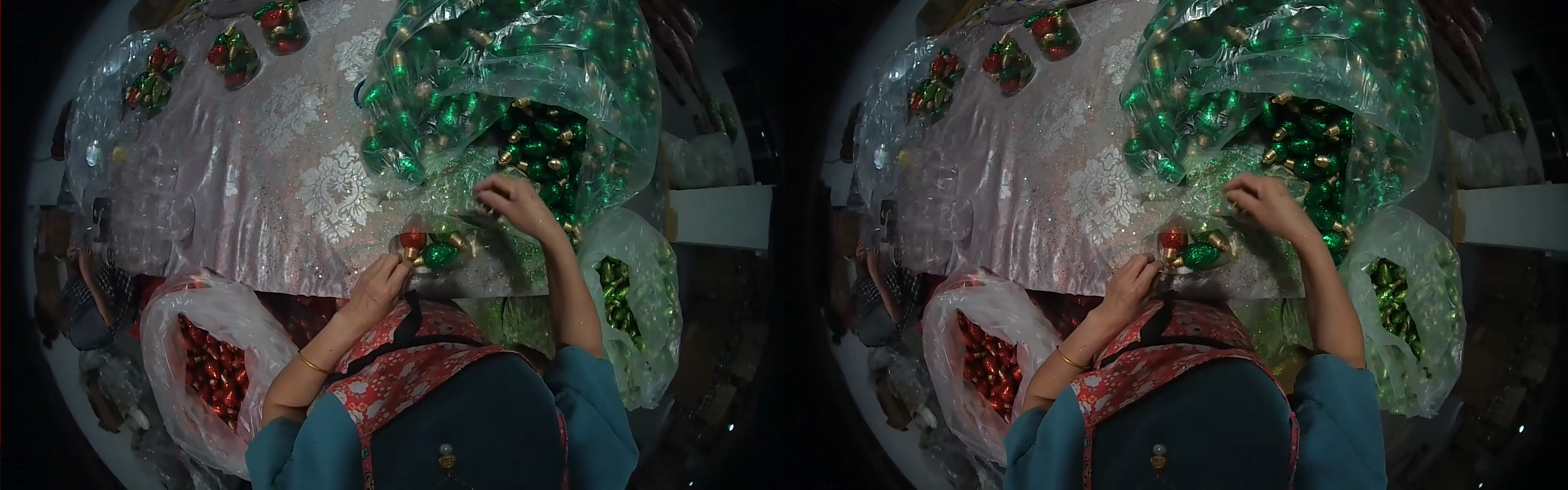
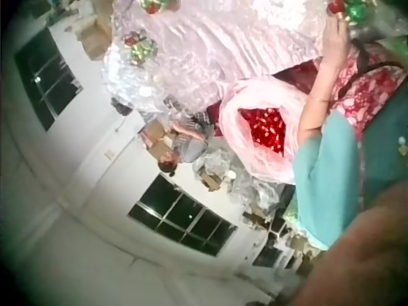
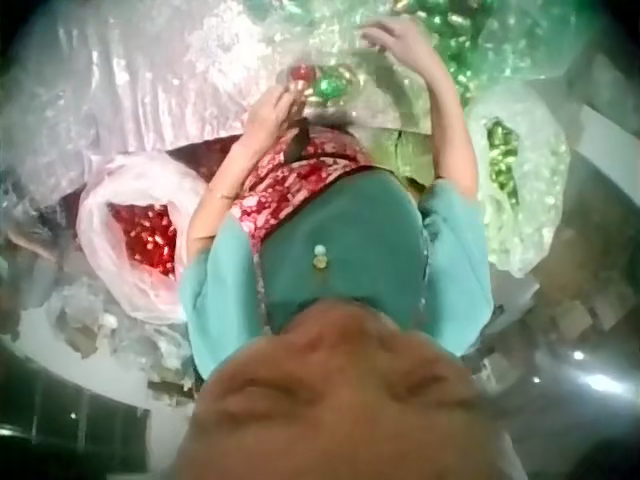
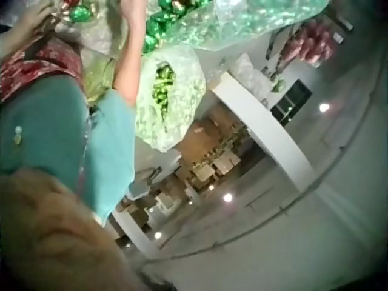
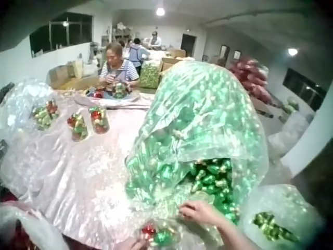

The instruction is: The person packs decorative bulb ornaments into clear containers by hand, selecting red and green ornaments from bags and arranging them together inside the containers.

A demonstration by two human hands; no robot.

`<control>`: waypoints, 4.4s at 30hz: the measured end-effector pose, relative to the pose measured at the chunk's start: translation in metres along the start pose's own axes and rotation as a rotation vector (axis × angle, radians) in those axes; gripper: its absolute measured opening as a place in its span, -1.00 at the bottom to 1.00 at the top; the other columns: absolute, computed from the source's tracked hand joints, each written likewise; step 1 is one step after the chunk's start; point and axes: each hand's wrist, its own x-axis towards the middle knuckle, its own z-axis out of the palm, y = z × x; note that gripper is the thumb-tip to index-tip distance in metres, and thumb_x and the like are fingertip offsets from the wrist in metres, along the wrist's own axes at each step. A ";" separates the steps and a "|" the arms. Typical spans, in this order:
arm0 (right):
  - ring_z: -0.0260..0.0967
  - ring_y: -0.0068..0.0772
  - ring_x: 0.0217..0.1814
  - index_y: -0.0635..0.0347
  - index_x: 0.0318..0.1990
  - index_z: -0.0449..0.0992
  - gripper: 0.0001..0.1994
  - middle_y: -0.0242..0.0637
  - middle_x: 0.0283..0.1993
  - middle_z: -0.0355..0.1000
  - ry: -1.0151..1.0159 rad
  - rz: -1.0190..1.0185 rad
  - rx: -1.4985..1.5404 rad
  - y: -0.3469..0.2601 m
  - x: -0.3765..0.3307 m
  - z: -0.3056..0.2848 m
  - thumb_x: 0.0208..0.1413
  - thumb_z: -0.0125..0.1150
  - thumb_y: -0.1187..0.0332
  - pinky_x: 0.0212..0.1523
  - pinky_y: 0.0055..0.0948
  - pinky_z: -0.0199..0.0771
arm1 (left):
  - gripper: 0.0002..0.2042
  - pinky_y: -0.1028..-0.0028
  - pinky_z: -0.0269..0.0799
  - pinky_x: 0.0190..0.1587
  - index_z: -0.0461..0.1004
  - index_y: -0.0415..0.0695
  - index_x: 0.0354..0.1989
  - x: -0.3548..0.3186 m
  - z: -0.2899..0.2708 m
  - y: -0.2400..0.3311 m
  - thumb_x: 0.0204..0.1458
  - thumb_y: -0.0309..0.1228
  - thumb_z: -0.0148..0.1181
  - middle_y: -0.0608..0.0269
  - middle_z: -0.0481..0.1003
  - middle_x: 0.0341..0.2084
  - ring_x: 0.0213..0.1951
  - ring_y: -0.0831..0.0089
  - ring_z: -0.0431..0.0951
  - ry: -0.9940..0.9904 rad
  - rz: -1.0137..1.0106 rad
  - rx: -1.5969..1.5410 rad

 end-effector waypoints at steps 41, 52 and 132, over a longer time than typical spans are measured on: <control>0.38 0.05 -0.11 0.29 -0.07 0.42 -0.74 0.00 -0.21 0.45 -0.204 -0.291 -0.355 0.016 0.005 0.107 0.04 0.09 0.47 -0.14 -0.19 0.39 | -0.85 0.33 0.34 -0.28 0.32 -0.18 -0.38 -0.002 0.009 -0.007 -0.19 -0.53 0.05 0.14 0.27 -0.43 -0.31 0.21 0.37 0.138 0.127 0.072; 0.37 0.09 -0.11 0.33 -0.26 0.44 -0.80 0.08 -0.21 0.41 -0.342 -0.353 -0.423 0.032 0.026 0.130 0.05 0.08 0.35 -0.12 -0.12 0.36 | -0.69 0.31 0.35 -0.30 0.38 -0.24 -0.21 0.001 0.008 -0.005 -0.20 -0.50 0.19 0.08 0.32 -0.36 -0.31 0.15 0.38 0.077 0.147 0.035; 0.34 0.18 -0.19 0.36 -0.22 0.28 -0.78 0.15 -0.26 0.33 -0.112 -0.205 -0.521 -0.012 -0.017 0.076 -0.01 0.08 0.45 -0.22 -0.09 0.38 | -0.80 0.24 0.19 0.15 0.41 -0.28 -0.31 0.044 0.004 0.004 -0.11 -0.47 0.00 0.04 0.40 -0.31 -0.14 0.22 0.40 -0.069 0.389 0.394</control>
